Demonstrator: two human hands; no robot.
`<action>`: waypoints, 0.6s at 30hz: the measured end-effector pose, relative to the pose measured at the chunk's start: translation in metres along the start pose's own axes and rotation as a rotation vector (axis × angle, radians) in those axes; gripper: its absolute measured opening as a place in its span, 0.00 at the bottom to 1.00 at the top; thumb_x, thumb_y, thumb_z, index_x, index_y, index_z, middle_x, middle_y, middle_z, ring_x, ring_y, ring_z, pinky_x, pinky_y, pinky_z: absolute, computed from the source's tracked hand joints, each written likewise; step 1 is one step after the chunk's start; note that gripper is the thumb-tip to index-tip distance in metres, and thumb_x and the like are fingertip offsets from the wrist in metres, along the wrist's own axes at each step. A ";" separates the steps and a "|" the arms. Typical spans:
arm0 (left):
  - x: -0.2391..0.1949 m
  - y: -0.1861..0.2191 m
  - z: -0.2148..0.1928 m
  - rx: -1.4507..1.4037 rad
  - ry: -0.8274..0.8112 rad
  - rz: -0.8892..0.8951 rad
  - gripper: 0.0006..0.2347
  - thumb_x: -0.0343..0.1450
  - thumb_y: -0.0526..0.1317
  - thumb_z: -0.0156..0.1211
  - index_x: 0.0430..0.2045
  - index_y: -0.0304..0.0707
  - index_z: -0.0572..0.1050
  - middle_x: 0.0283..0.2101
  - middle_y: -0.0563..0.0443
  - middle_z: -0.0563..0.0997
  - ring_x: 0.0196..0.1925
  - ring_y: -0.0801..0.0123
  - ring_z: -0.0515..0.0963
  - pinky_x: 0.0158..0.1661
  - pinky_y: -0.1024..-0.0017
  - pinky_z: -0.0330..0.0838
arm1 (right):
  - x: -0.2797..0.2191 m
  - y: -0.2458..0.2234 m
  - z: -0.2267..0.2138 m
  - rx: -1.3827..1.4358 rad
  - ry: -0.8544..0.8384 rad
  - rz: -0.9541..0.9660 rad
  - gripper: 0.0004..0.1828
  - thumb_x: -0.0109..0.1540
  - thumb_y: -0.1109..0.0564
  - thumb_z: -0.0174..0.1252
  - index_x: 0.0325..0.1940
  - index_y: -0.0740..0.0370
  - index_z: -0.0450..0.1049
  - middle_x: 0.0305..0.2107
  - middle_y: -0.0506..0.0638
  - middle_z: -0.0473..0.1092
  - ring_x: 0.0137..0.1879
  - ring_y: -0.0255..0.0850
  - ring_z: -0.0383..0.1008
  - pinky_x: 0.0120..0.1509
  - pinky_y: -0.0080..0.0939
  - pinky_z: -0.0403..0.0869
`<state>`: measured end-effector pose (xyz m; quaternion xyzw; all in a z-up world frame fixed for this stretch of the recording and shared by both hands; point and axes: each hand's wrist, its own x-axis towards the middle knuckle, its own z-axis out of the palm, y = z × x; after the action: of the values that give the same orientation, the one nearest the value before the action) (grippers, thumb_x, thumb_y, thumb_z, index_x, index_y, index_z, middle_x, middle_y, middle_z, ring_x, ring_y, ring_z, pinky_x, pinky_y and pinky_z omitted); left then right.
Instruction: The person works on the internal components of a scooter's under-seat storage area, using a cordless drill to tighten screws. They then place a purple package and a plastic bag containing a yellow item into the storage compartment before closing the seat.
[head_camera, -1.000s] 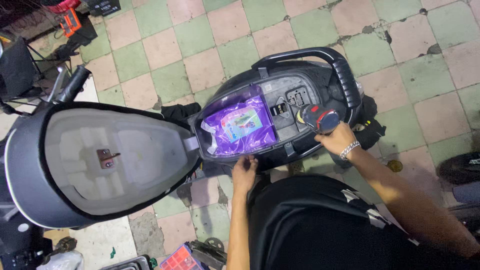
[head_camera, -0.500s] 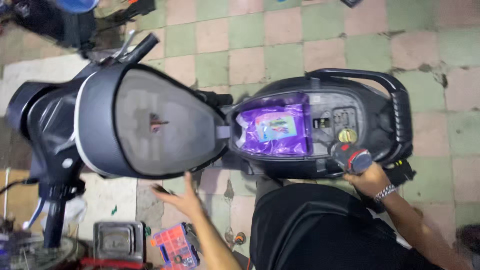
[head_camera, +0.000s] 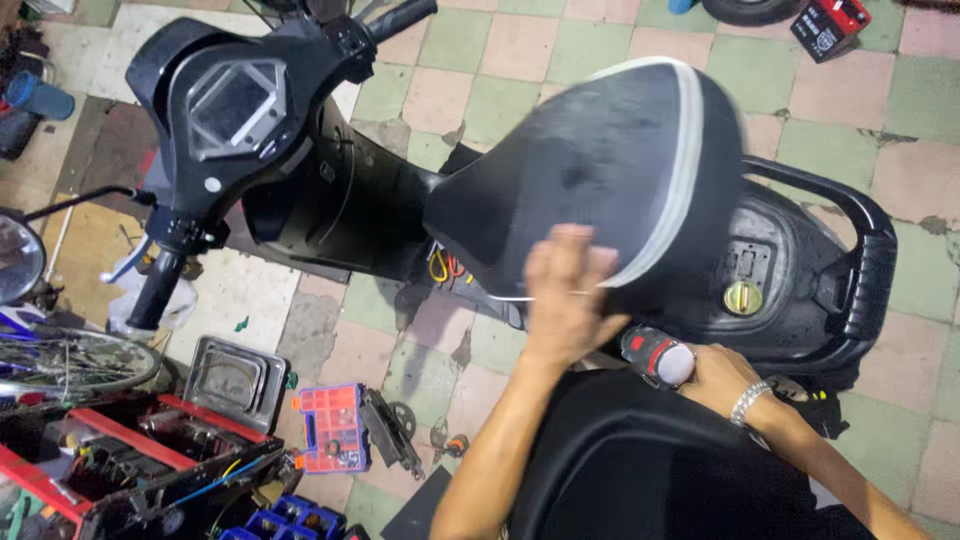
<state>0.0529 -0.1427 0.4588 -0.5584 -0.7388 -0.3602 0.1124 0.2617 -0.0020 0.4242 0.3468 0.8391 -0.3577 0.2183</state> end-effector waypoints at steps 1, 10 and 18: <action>-0.002 0.009 0.019 -0.007 -0.113 0.099 0.44 0.60 0.47 0.76 0.72 0.50 0.56 0.77 0.38 0.55 0.81 0.43 0.54 0.75 0.42 0.50 | -0.004 0.006 0.004 -0.011 -0.024 -0.003 0.21 0.49 0.51 0.66 0.47 0.52 0.81 0.37 0.60 0.80 0.48 0.58 0.80 0.54 0.55 0.77; -0.030 0.079 0.173 0.062 -0.422 0.381 0.30 0.75 0.38 0.52 0.75 0.59 0.53 0.80 0.46 0.54 0.82 0.46 0.53 0.75 0.44 0.53 | -0.027 0.132 0.096 -0.098 -0.087 0.056 0.23 0.48 0.47 0.72 0.44 0.54 0.81 0.38 0.57 0.80 0.49 0.53 0.81 0.56 0.52 0.78; -0.012 0.105 0.197 -0.128 -0.687 0.037 0.33 0.66 0.45 0.64 0.68 0.52 0.58 0.79 0.54 0.53 0.83 0.59 0.55 0.76 0.41 0.52 | -0.043 0.133 0.116 -0.137 -0.160 0.030 0.20 0.49 0.47 0.72 0.40 0.59 0.80 0.37 0.57 0.79 0.48 0.51 0.81 0.56 0.50 0.78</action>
<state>0.1988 -0.0095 0.3542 -0.6663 -0.6990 -0.1949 -0.1716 0.4024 -0.0405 0.3150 0.3138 0.8363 -0.3228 0.3129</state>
